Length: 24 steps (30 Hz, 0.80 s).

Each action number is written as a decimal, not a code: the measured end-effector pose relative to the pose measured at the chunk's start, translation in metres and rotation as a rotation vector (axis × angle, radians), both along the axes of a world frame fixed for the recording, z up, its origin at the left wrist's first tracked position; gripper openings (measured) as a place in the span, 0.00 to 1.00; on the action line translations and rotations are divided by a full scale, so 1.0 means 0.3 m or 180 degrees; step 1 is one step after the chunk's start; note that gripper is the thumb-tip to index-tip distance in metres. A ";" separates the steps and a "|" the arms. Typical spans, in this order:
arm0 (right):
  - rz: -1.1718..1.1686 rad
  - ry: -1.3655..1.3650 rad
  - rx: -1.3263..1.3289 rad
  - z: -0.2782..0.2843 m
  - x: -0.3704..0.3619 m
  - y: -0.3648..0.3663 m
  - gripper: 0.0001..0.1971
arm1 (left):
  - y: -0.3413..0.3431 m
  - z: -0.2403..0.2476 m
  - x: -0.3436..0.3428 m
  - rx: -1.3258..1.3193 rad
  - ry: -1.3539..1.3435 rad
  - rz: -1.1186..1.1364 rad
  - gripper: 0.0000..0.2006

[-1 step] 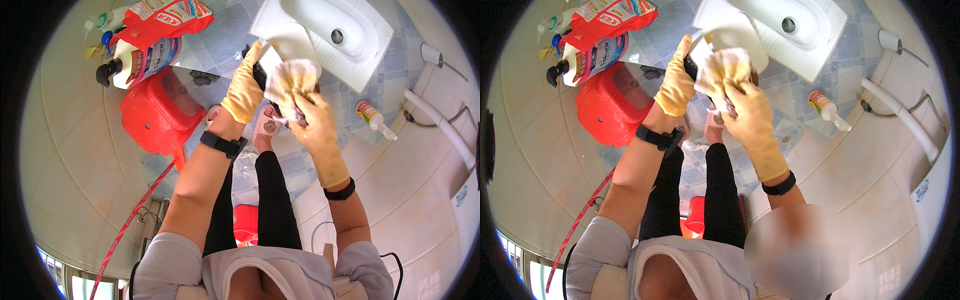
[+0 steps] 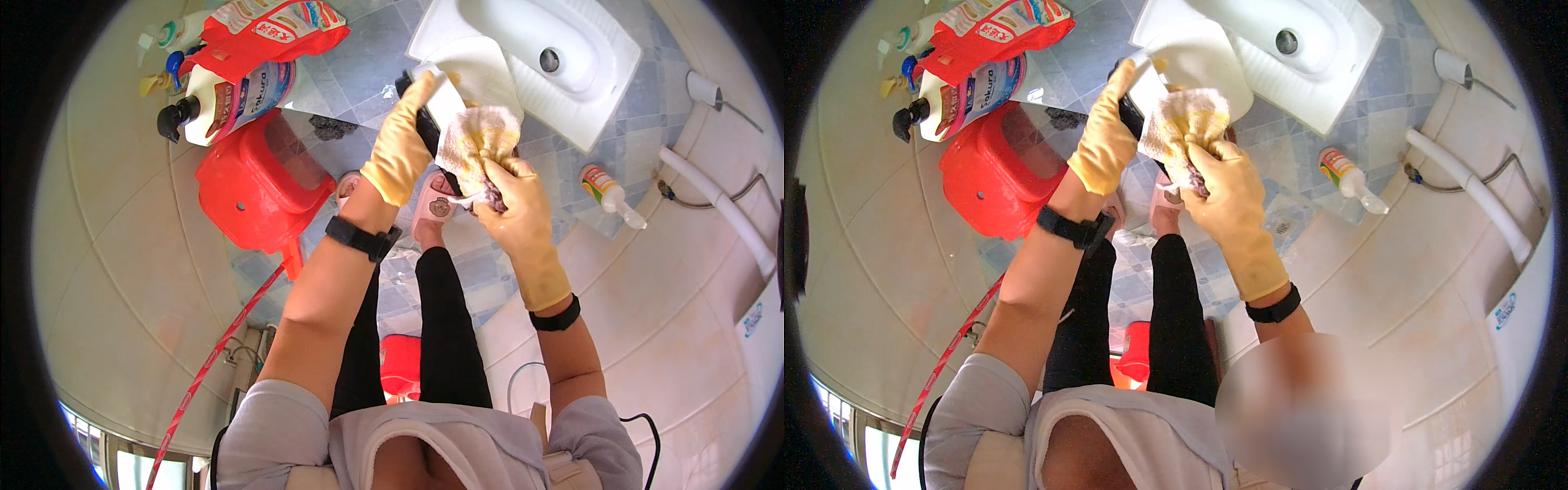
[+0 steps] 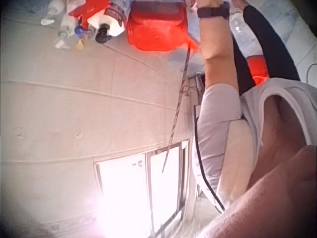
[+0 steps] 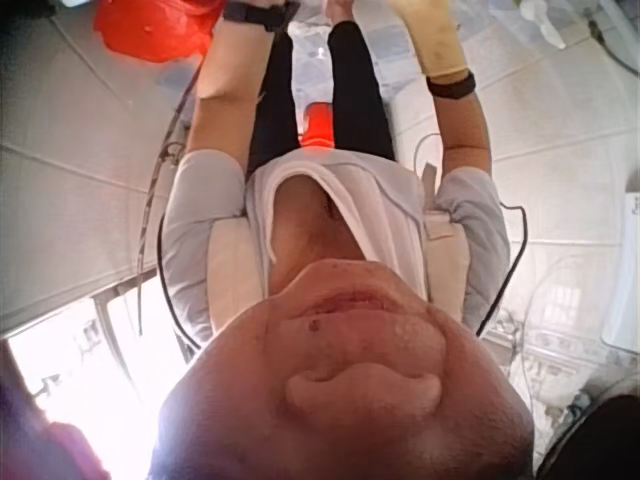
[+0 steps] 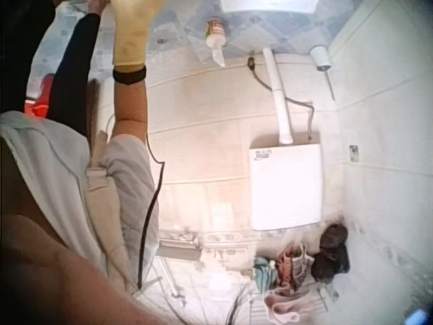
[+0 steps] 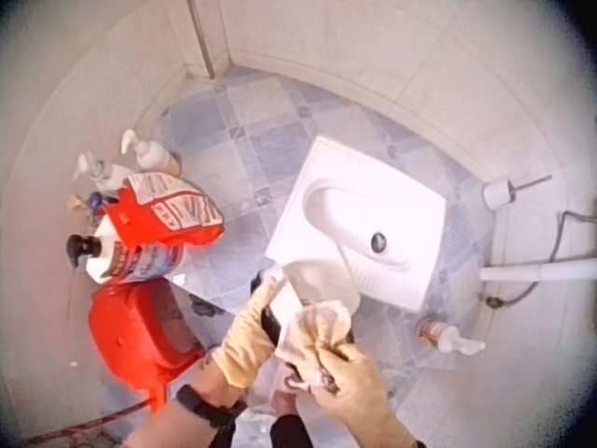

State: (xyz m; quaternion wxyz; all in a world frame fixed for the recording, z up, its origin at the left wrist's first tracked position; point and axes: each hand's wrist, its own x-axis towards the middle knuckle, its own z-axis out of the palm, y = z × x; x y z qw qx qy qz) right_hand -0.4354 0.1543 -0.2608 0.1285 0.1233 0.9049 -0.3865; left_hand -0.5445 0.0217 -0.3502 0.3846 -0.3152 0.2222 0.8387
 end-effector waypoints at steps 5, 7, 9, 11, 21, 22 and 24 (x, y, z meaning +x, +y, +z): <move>-0.0556 0.1035 -0.0071 0.048 -0.149 0.014 0.19 | 0.006 0.110 0.035 0.0021 0.0657 -0.0469 0.15; -0.0853 0.0763 -0.0349 0.096 -0.246 0.043 0.22 | 0.006 0.157 0.018 -0.0222 0.0940 -0.0487 0.16; -0.1009 0.0458 -0.0410 0.089 -0.325 0.101 0.26 | -0.024 0.219 0.018 -0.0775 0.1307 -0.1654 0.18; -0.1139 0.0157 -0.0761 0.064 -0.389 0.168 0.25 | -0.039 0.282 0.015 -0.0686 0.1685 -0.2387 0.18; 0.0160 -0.0087 -0.0083 0.346 -0.310 0.060 0.24 | 0.003 0.285 -0.006 -0.1020 0.3514 -0.1563 0.23; 0.0099 -0.0040 -0.0136 0.320 -0.326 0.074 0.23 | -0.002 0.287 -0.018 -0.1241 0.3801 -0.1865 0.22; -0.0065 0.0063 -0.0211 0.295 -0.355 0.104 0.22 | -0.011 0.358 -0.067 -0.1788 0.4108 -0.2851 0.17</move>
